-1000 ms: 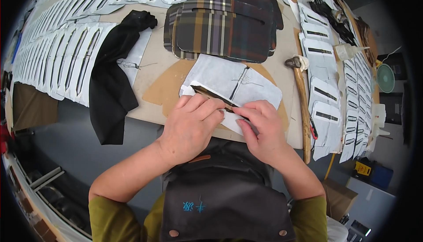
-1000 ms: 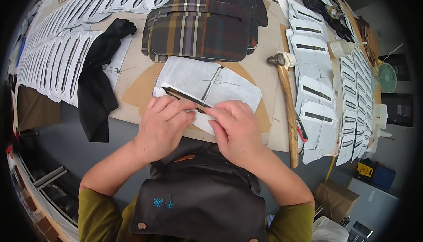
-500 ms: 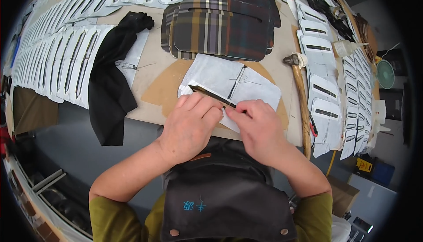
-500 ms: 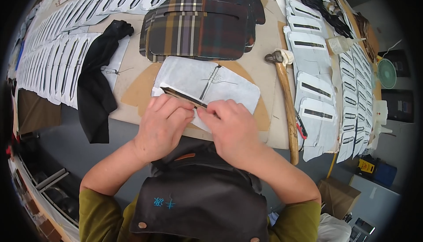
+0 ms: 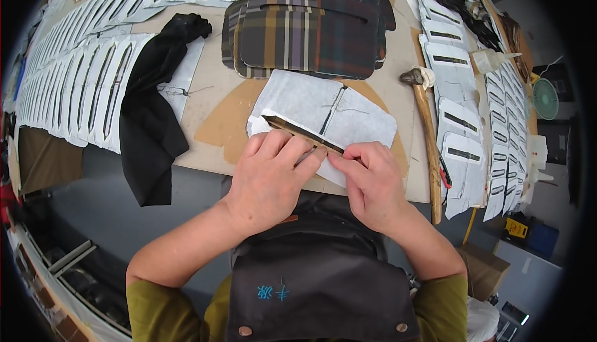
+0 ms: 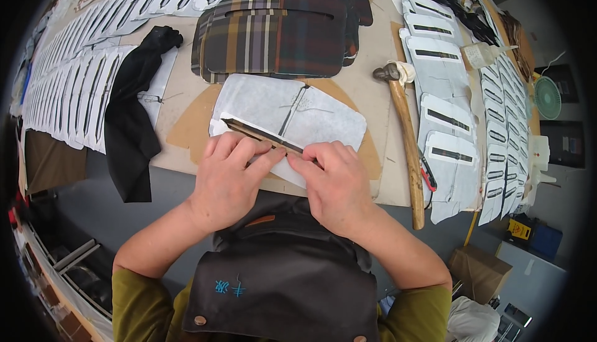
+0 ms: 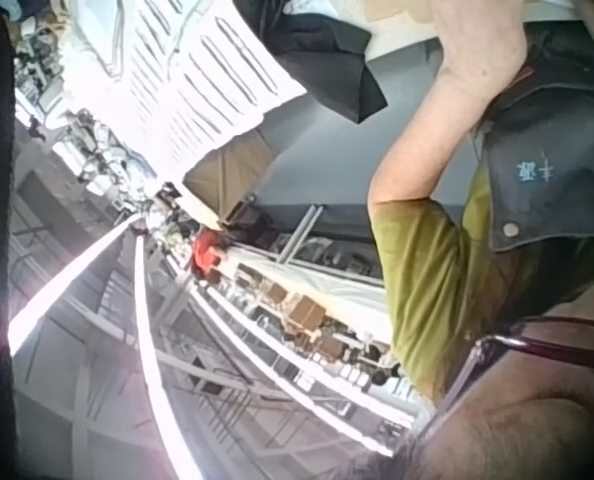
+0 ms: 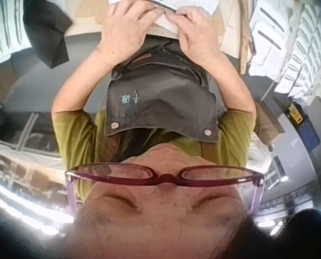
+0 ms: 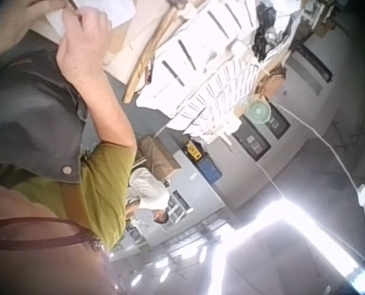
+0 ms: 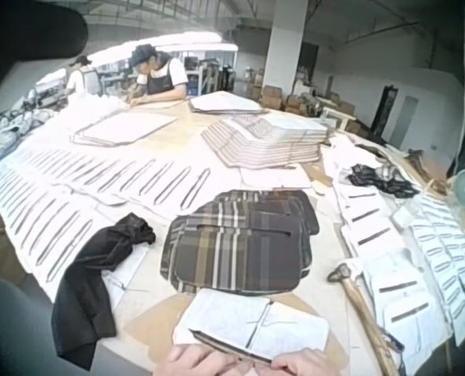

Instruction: Applying adhesive and attaching lining components to a plaid fabric and leather bag panel.

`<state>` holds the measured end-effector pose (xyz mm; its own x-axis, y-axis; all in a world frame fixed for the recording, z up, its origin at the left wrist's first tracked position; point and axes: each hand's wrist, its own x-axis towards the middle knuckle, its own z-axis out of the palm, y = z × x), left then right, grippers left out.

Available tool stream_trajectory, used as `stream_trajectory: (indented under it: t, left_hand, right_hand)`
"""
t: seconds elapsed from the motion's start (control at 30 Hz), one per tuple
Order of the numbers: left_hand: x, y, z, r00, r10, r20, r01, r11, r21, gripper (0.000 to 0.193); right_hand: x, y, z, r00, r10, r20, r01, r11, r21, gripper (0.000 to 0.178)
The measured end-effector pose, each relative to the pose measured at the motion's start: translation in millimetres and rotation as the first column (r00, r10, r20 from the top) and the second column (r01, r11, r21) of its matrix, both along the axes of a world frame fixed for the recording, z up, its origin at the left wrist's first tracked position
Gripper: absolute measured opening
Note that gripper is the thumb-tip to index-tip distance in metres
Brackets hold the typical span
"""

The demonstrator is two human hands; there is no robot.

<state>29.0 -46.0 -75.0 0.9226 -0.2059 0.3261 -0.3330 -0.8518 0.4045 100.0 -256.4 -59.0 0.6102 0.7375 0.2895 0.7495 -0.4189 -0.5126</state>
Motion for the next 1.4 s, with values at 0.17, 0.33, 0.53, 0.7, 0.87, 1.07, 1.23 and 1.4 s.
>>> stream_trajectory:
  t: [0.17,0.33,0.53,0.7,0.87,1.07,1.23,1.4]
  left_hand:
    - [1.6,1.1,-2.2,0.999,0.003,0.035,-0.003,1.000,-0.020,0.036]
    - [2.4,1.0,-3.8,0.999,0.024,0.044,-0.020,0.995,-0.099,0.036]
    - [0.8,2.6,-3.7,0.999,0.025,0.023,-0.023,0.997,-0.072,0.041]
    - [-0.1,2.6,-3.3,0.999,0.033,0.009,-0.032,0.998,-0.062,0.042]
    - [1.7,0.4,-4.0,0.999,0.033,0.027,-0.030,0.995,-0.099,0.038]
    - [-0.2,0.1,-3.9,0.999,0.037,0.031,-0.035,0.998,-0.058,0.039]
    - [-0.9,-0.8,2.0,0.999,0.025,-0.025,-0.026,0.999,-0.031,0.043]
    - [-2.1,-3.1,2.8,0.999,0.020,-0.032,-0.019,0.999,0.031,0.044]
  right_hand:
    - [5.8,0.1,3.6,0.996,0.074,0.049,-0.070,0.993,-0.091,0.047]
    - [5.2,1.1,7.2,0.998,0.062,-0.008,-0.062,0.996,-0.064,0.049]
    - [5.0,0.0,9.0,0.997,0.071,-0.038,-0.074,0.993,-0.089,0.051]
    - [8.3,-2.7,8.0,0.990,0.044,-0.135,-0.047,0.999,-0.018,0.051]
    - [10.7,4.8,23.2,0.986,0.094,-0.140,-0.118,0.978,-0.173,0.050]
    - [11.3,-1.2,25.4,0.991,0.073,-0.117,-0.091,0.982,-0.164,0.045]
    - [5.9,-10.3,11.8,0.990,0.052,-0.130,-0.059,0.997,-0.049,0.041]
    - [-0.8,-11.5,15.3,0.998,0.063,0.022,-0.059,0.987,-0.150,0.042]
